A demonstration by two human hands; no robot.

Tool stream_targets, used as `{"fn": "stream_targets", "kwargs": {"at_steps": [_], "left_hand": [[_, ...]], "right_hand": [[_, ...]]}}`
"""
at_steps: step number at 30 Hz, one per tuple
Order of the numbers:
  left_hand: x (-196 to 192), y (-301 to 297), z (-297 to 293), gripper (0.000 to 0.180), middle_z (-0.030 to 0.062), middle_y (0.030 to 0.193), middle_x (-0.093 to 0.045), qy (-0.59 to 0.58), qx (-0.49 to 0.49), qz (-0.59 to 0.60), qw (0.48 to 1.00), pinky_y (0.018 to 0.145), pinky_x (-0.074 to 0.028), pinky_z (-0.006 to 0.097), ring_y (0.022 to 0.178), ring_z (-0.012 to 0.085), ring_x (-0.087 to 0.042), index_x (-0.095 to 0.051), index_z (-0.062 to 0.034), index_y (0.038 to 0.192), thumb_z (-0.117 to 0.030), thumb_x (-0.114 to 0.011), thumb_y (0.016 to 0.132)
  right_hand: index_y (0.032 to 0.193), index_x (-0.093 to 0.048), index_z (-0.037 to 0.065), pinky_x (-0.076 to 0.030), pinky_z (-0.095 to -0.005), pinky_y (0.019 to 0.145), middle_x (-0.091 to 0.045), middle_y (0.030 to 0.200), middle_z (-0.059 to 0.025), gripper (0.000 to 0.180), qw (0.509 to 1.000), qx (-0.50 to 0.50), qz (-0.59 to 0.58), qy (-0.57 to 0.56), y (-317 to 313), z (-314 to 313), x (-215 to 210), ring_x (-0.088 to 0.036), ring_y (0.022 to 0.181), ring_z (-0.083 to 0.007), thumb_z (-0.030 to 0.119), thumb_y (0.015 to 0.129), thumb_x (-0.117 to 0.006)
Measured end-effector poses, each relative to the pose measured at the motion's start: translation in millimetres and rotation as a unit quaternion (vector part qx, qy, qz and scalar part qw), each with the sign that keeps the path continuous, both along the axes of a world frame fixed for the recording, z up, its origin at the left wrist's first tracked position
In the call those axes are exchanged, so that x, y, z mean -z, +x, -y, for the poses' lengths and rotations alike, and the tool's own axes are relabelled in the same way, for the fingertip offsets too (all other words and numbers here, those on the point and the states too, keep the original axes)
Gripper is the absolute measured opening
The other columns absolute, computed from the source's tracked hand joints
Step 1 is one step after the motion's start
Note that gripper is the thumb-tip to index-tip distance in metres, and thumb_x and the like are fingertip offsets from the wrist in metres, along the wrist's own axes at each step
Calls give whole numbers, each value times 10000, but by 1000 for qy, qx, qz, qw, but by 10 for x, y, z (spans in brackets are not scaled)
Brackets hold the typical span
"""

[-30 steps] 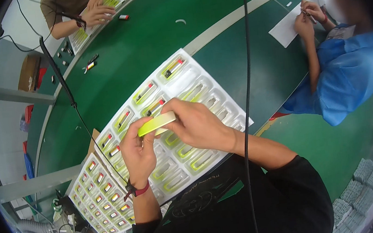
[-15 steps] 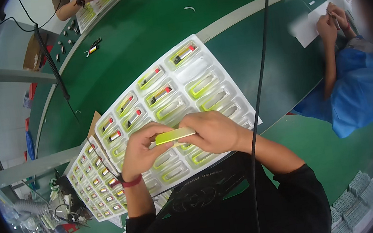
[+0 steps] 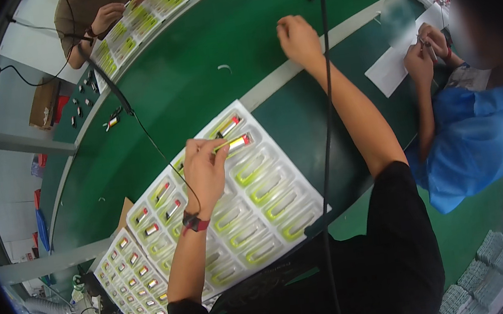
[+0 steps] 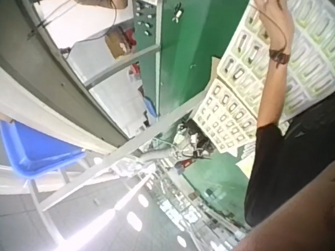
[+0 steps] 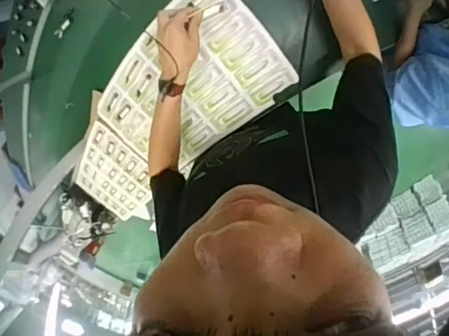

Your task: Assembling electronic batteries into yellow plastic cases on a factory assembly line.

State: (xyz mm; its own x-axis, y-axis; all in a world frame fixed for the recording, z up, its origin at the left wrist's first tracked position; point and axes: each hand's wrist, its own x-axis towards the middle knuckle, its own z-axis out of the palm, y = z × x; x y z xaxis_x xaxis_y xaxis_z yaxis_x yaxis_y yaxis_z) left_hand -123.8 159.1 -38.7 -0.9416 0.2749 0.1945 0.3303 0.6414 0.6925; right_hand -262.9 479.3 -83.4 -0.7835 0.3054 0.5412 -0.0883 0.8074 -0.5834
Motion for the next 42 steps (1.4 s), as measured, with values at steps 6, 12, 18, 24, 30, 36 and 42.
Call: {"fn": "stream_targets", "kwargs": {"at_steps": [6,12,18,24,30,36,42], "left_hand": [[93,28,-2,85,95,833,-603,-130,63,-57,988,919,-454,433,838,325,-585,-702,-67,921,-109,-690,848],[180,19,-26,106,95,886,-548,-141,45,-65,987,768,-501,394,839,296,-583,-686,-57,926,-111,-703,837],[-171,260,452,130,102,880,-563,-104,31,-69,992,742,-525,384,813,300,-618,-675,-62,942,-119,-720,835],[-610,796,2029,145,77,907,-656,-249,16,63,966,716,-523,362,810,277,-644,-680,-73,930,-147,-730,816],[-445,1192,2680,301,73,999,-647,-254,-48,62,964,781,-523,365,907,283,-622,-688,-92,1046,-133,-769,760],[-137,1141,2768,293,80,963,-624,-237,-28,36,970,820,-523,367,947,270,-613,-678,-80,1015,-134,-777,745],[-370,1147,2815,282,105,1108,-606,-141,-18,14,990,792,-534,334,929,260,-649,-664,-35,1049,-39,-756,783]], "right_hand": [[1134,-627,46,-520,-489,860,-555,1096,-224,466,956,274,78,66,-967,-717,145,-587,1047,-409,367,817,-743],[954,-675,-8,-527,-489,792,-640,974,-246,325,957,193,36,213,-1294,-1281,581,-634,908,-433,309,885,-645],[1234,-628,-29,-462,-241,651,-651,927,-63,407,921,-113,155,-340,-308,-117,223,-546,747,-91,276,964,-610],[1378,-450,-17,-421,-199,560,-614,975,-80,422,595,-366,269,-663,1303,937,-445,-508,666,-77,213,1025,-465],[1333,-474,-16,-442,-203,516,-635,934,-123,403,440,-353,312,-764,2120,1762,-481,-540,621,-118,204,996,-494],[1281,-535,-72,-430,-232,480,-667,894,-143,395,482,-328,353,-731,2585,2633,-713,-566,590,-144,209,1007,-493],[1297,-564,-38,-459,-236,549,-700,1010,-174,355,563,-385,370,-630,2653,2852,-888,-649,734,-161,111,975,-575]]}}
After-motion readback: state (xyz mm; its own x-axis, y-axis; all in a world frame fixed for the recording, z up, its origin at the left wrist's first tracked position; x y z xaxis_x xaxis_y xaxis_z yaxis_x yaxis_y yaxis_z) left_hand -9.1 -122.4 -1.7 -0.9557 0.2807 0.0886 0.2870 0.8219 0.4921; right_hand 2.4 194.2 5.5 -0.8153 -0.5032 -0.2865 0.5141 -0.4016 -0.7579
